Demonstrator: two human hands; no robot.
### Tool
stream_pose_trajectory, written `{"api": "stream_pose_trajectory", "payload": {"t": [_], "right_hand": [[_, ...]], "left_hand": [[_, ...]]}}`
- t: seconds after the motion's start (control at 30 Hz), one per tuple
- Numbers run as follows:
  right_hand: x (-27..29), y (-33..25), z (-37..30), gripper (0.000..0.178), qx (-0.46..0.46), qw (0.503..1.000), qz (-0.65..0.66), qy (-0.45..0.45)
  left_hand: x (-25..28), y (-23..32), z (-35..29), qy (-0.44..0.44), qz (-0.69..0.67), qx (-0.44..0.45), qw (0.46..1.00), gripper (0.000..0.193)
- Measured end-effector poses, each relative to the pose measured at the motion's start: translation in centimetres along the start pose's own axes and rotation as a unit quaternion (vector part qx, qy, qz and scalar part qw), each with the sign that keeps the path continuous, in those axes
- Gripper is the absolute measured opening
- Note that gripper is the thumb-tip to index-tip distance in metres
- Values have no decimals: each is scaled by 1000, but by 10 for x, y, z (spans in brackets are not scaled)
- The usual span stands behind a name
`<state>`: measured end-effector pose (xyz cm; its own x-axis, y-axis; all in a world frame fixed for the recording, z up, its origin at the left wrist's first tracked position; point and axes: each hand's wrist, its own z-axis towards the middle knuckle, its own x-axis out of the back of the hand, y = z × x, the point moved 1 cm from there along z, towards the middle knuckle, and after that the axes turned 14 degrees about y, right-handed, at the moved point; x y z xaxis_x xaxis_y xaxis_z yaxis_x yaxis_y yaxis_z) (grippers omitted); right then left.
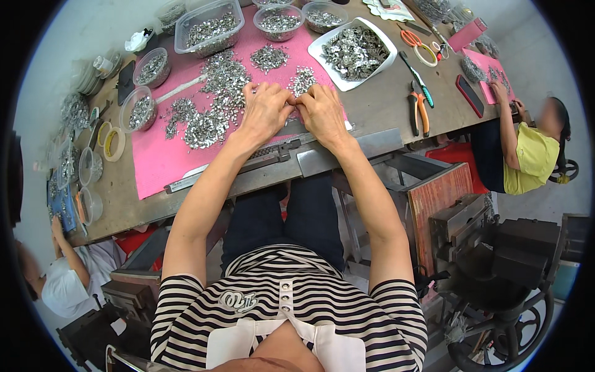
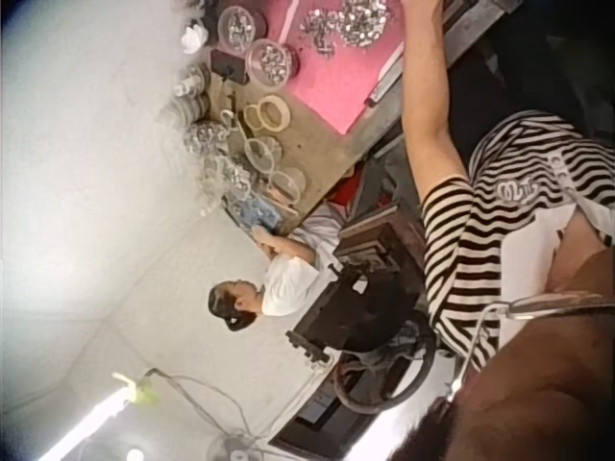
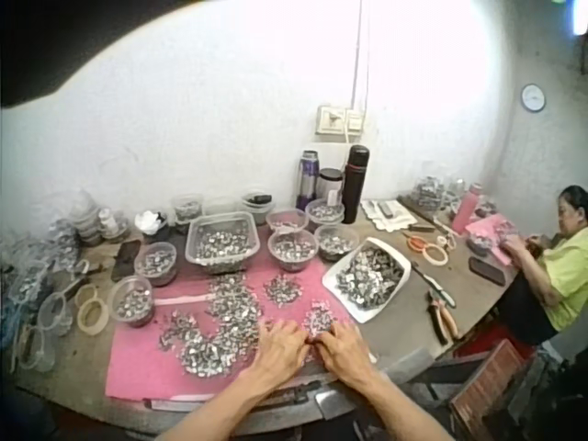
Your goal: The person sits at a workbench and repeatedly picks up small metal components, places them into a metal jig, and presses them with a hand tool. They then remove the assembled pieces and place them into a container. The process is repeated continuously with components from a pile on a pink mat.
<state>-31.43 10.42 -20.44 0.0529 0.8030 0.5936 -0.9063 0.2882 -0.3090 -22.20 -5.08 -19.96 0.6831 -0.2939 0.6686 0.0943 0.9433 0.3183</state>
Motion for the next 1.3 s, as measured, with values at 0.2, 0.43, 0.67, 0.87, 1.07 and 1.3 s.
{"api": "stream_pose_trajectory", "payload": {"t": [0.2,0.43,0.67,0.87,1.07,1.3], "right_hand": [[-3,0,6,8,55,997,-43,-19],[2,10,7,9,49,998,-2,-28],[37,-29,-3,13,-36,987,137,-70],[27,-74,-22,21,19,978,190,-87],[15,-82,-24,18,84,980,162,-86],[16,-79,-23,20,58,975,185,-111]], "left_hand": [[-5,-5,6,-18,-5,16,1000,10],[-2,-3,10,-31,-6,-7,999,6],[-13,-8,10,-28,-16,-62,998,10],[2,-12,2,26,-20,-61,998,8],[67,-2,-41,39,-34,15,999,5],[89,22,-89,29,-74,61,995,13]]}}
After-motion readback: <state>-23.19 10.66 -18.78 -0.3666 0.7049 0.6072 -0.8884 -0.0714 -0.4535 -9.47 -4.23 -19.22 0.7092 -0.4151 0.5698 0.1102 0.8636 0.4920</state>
